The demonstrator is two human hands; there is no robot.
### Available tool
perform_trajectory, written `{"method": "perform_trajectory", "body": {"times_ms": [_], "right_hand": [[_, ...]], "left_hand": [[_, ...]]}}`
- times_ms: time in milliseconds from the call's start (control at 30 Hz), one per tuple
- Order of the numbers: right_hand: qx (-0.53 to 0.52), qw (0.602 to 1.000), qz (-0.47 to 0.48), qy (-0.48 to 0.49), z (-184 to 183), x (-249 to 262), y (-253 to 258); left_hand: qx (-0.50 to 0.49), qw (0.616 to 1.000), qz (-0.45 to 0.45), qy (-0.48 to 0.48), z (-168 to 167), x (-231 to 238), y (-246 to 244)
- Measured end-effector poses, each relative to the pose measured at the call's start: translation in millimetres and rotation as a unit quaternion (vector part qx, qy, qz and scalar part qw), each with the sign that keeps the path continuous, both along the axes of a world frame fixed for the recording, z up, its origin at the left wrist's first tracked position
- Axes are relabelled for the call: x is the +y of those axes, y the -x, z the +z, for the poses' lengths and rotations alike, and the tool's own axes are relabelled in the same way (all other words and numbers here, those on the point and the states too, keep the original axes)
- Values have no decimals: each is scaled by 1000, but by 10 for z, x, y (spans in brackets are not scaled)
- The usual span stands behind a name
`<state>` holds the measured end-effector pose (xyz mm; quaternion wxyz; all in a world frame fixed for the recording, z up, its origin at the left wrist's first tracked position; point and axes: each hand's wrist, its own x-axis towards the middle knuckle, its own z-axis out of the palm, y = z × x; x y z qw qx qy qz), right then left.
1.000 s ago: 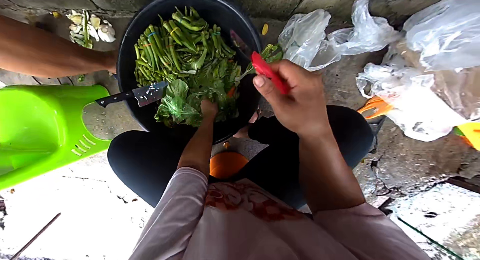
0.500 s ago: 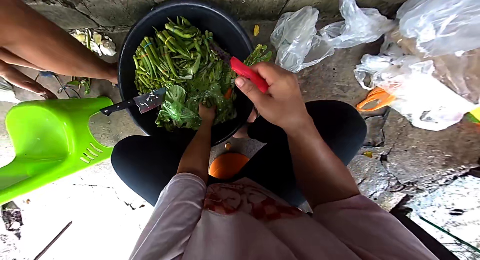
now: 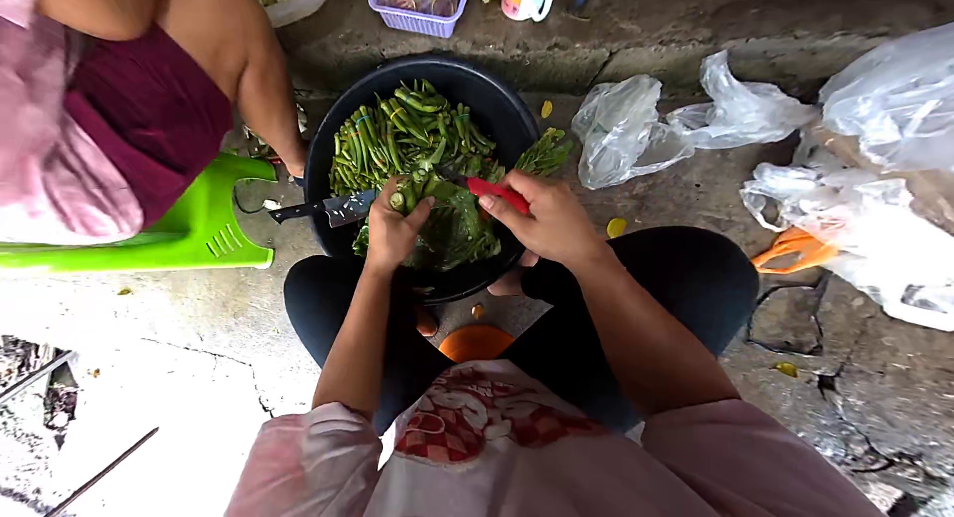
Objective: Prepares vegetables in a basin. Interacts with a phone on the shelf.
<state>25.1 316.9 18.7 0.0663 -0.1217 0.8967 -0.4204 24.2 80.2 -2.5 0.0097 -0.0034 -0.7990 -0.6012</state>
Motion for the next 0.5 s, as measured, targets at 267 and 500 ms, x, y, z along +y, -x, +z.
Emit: {"method": "perform_trajectory", "body": {"times_ms": [267,500], "right_hand": [[30,999,34,24,-31,-95,-19],[17,996,49,75,-79,-120,15]], "left_hand": [[42,999,19,-27,52,25,-117],[54,997,18,-55,45,10,-138]]}}
